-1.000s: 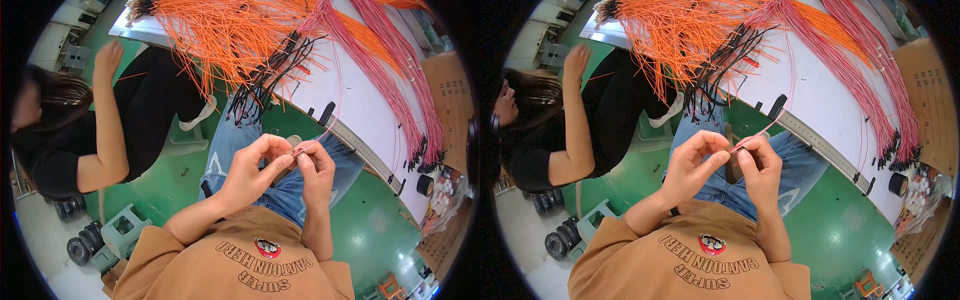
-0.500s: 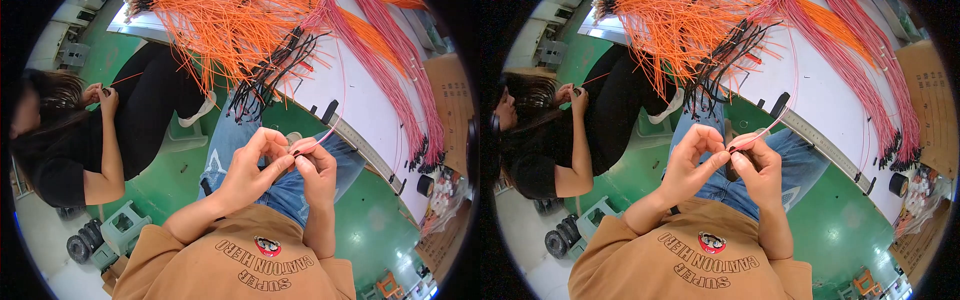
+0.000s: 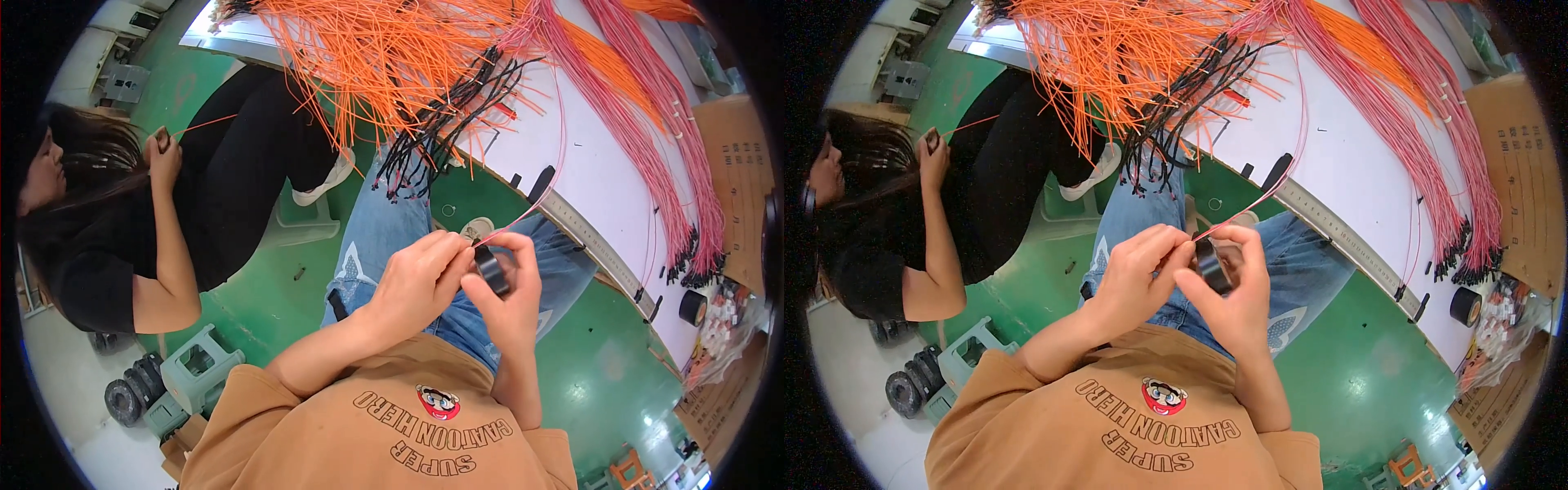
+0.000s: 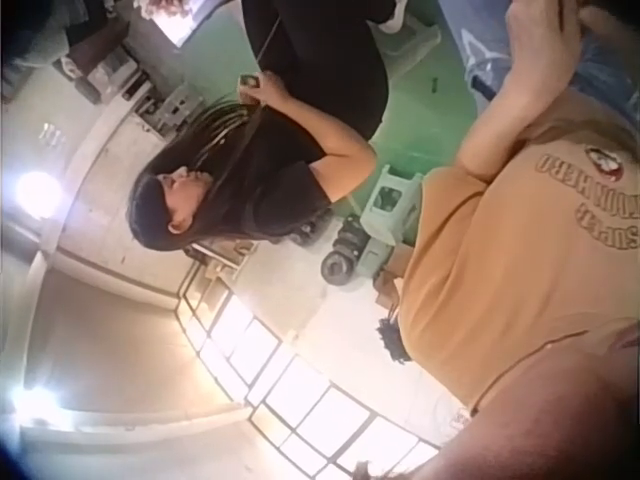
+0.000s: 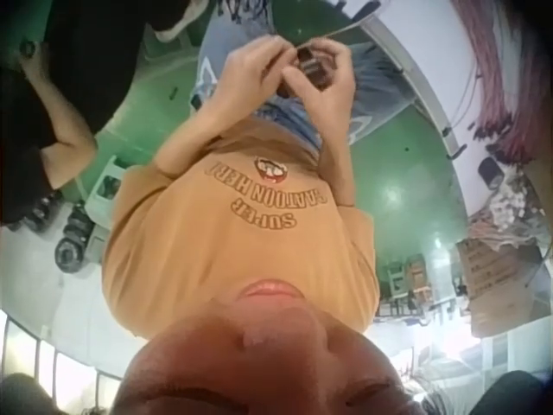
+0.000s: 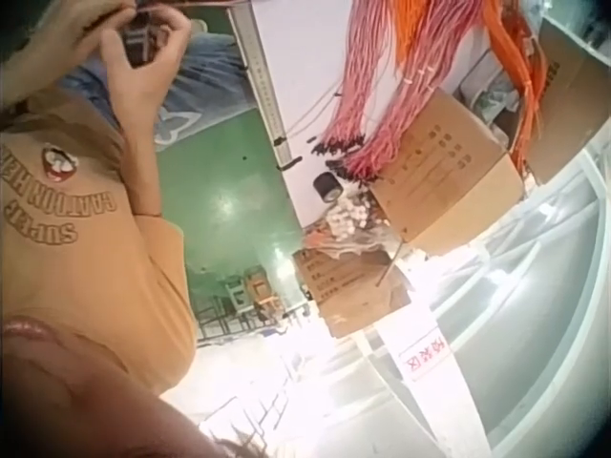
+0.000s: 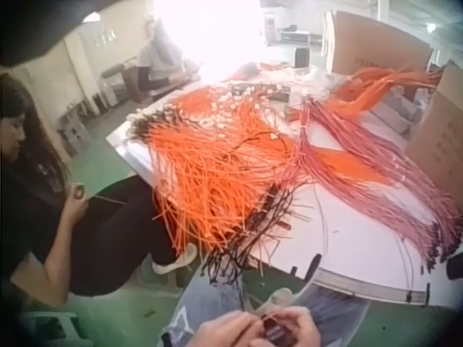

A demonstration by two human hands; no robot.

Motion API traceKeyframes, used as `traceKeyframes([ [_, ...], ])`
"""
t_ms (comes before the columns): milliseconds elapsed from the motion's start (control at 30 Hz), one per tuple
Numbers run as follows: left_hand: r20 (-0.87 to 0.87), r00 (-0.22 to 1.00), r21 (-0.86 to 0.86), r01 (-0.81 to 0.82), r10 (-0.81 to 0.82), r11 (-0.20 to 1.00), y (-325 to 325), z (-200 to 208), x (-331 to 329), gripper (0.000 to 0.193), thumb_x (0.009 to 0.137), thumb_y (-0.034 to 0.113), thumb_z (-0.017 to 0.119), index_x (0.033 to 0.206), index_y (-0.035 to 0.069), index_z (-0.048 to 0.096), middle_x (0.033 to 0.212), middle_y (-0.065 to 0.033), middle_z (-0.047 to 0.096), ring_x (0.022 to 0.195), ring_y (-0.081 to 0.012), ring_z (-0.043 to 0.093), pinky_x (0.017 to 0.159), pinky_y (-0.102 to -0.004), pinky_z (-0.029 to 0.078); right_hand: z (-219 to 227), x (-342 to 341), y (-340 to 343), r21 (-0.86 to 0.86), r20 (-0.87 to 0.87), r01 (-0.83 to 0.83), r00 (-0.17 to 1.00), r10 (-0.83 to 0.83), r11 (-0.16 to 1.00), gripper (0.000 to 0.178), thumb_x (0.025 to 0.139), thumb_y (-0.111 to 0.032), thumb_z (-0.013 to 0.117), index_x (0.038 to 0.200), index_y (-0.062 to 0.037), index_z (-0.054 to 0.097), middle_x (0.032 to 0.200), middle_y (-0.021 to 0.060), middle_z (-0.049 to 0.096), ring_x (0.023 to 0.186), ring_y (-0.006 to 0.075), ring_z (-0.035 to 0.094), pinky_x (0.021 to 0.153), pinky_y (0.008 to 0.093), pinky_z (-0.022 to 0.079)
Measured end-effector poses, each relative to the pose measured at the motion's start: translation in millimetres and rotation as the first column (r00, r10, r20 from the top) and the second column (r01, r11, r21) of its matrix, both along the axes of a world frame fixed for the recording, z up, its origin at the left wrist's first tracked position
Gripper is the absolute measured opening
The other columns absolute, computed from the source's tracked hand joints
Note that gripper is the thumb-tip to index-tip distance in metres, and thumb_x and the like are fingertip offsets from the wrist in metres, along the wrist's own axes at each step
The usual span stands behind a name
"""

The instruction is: Measuring wires with a ruler and attaching connectors and tape to assemble wire harnesses.

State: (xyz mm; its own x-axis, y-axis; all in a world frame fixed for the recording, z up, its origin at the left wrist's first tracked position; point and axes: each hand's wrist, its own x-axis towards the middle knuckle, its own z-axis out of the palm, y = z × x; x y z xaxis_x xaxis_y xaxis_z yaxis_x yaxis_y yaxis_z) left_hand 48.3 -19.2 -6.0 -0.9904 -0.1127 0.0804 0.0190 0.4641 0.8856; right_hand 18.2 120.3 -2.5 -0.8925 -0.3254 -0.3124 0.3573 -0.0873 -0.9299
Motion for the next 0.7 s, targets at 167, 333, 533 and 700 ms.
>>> traceKeyframes([
  [167, -0.050, 0.998, -0.020, 0.033, -0.034, 0.999, 1.8, -3.4, 8.9, 0.006, 0.084, 0.000, 0.062, 0.089, -0.003, 0.059, 0.076, -0.0147, 0.057, 0.064, -0.0282, 0.057, 0.055, -0.0342, 0.045, 6.5, 3.4, 9.9, 0.399, -0.533, 0.140, 0.839, 0.105, 0.906, 0.021, 0.079, -0.001, 0.071, 0.097, -0.0021, 0.059, 0.091, 0.0008, 0.058, 0.074, 0.0077, 0.052, 0.058, 0.0233, 0.042],
  [333, -0.129, 0.990, -0.022, 0.053, -0.055, 0.998, 6.2, -5.5, 23.0, 0.013, 0.087, 0.005, 0.062, 0.099, 0.000, 0.061, 0.079, -0.0134, 0.058, 0.064, -0.0315, 0.056, 0.056, -0.0384, 0.047, 22.6, -8.3, -9.4, 0.392, -0.532, 0.135, 0.840, 0.105, 0.910, 0.019, 0.080, -0.003, 0.071, 0.095, -0.0002, 0.060, 0.091, 0.0040, 0.056, 0.070, 0.0084, 0.052, 0.059, 0.0214, 0.043],
  [533, 0.279, 0.958, 0.436, -0.069, -0.062, 0.897, 2.3, 10.7, 28.3, 0.010, 0.092, 0.006, 0.058, 0.090, -0.001, 0.064, 0.071, -0.0031, 0.055, 0.060, -0.0073, 0.044, 0.053, -0.0232, 0.035, -8.2, -0.1, 22.6, 0.436, -0.539, 0.017, 0.805, 0.246, 0.900, 0.046, 0.065, 0.000, 0.071, 0.109, -0.0015, 0.059, 0.107, 0.0133, 0.061, 0.102, 0.0291, 0.060, 0.089, 0.0378, 0.047],
  [700, 0.358, 0.926, 0.555, -0.108, -0.119, 0.825, -4.4, 6.7, 32.0, 0.009, 0.091, 0.006, 0.060, 0.086, -0.001, 0.064, 0.067, -0.0008, 0.051, 0.058, -0.0048, 0.041, 0.051, -0.0227, 0.033, -39.2, 2.5, 0.9, 0.437, -0.699, 0.051, 0.647, 0.304, 0.898, 0.039, 0.068, -0.003, 0.074, 0.104, -0.0009, 0.058, 0.107, 0.0151, 0.062, 0.099, 0.0335, 0.060, 0.086, 0.0396, 0.048],
])
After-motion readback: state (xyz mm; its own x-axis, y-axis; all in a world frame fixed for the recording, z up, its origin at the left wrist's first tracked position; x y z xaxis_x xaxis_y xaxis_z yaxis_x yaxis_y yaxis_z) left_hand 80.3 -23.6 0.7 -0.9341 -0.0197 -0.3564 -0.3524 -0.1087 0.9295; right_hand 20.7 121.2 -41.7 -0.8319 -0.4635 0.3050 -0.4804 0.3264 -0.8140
